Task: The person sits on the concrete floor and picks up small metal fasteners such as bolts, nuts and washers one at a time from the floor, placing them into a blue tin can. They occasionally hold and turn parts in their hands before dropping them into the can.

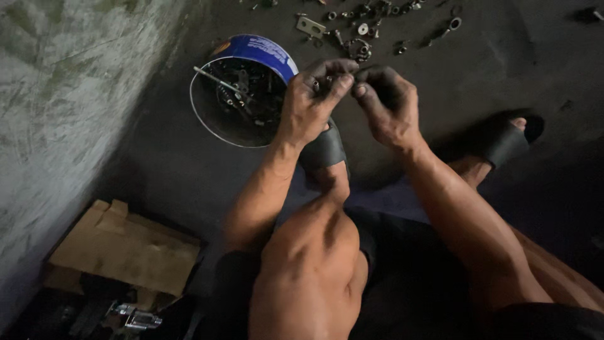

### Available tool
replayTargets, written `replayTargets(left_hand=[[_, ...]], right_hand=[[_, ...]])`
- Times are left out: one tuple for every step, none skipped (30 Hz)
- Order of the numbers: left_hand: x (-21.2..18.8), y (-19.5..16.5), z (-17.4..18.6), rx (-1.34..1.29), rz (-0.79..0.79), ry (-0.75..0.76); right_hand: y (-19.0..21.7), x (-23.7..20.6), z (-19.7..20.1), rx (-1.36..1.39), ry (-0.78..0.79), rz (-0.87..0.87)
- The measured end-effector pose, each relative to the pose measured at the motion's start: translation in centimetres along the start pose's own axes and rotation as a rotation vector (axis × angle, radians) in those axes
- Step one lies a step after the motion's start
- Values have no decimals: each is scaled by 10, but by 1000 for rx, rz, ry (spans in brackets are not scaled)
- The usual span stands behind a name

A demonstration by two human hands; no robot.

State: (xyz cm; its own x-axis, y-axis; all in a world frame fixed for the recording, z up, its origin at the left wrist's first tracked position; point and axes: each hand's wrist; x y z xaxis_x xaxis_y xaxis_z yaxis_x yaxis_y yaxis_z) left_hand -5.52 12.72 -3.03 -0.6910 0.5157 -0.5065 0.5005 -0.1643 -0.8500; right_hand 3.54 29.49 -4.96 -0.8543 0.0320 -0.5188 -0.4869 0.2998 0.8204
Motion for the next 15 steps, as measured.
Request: replayTargets(left_hand=[[1,-1,1,1,36,2],[2,-1,1,2,72,5],[2,-2,2,3,110,8],[3,-2,2,-16,105,2],[3,-3,3,-33,101,-5],[2,-3,2,-50,99,-13],[2,-3,2,-25,167,-22],[2,-2,2,1,235,-31],[1,-2,2,29,302,-39],[2,-1,3,-17,222,-7],[3,1,4,-63,142,25],[4,2,5,-107,62,57],[5,3,7,-96,35,89],[5,4,10,-86,7,120],[6,5,12,-77,-22,152]], right_hand=[[1,0,-2,-30,-12,-14],[2,0,-3,-61,-23,-30],[3,0,-5,-78,-32,-45],[3,1,-7,-95,-42,-59],[3,1,-8,-110,-49,-73],[3,2,-9,-114,-50,-78],[3,2,-9,-118,-49,-84],[2,3,-9,-120,-47,-89],[2,3,-8,-22,-30,-93],[2,3,-7,76,-12,-97],[2,2,-6,176,6,-101],[2,2,-5,165,20,-103],[2,2,-4,153,35,-105],[2,2,-3,141,49,-107],[3,1,-2,142,46,-140]])
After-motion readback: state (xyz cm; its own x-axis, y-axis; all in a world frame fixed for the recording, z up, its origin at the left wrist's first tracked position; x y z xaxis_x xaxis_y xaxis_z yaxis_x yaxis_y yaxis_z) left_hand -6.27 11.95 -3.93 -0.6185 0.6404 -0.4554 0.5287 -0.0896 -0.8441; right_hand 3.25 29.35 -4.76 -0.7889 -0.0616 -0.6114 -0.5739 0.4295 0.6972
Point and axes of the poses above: each hand's wrist, its own x-axis towards the middle knuckle, its own z-axis out of the back of the hand, y = z × x, and after that the axes turned 5 degrees about y, right-handed
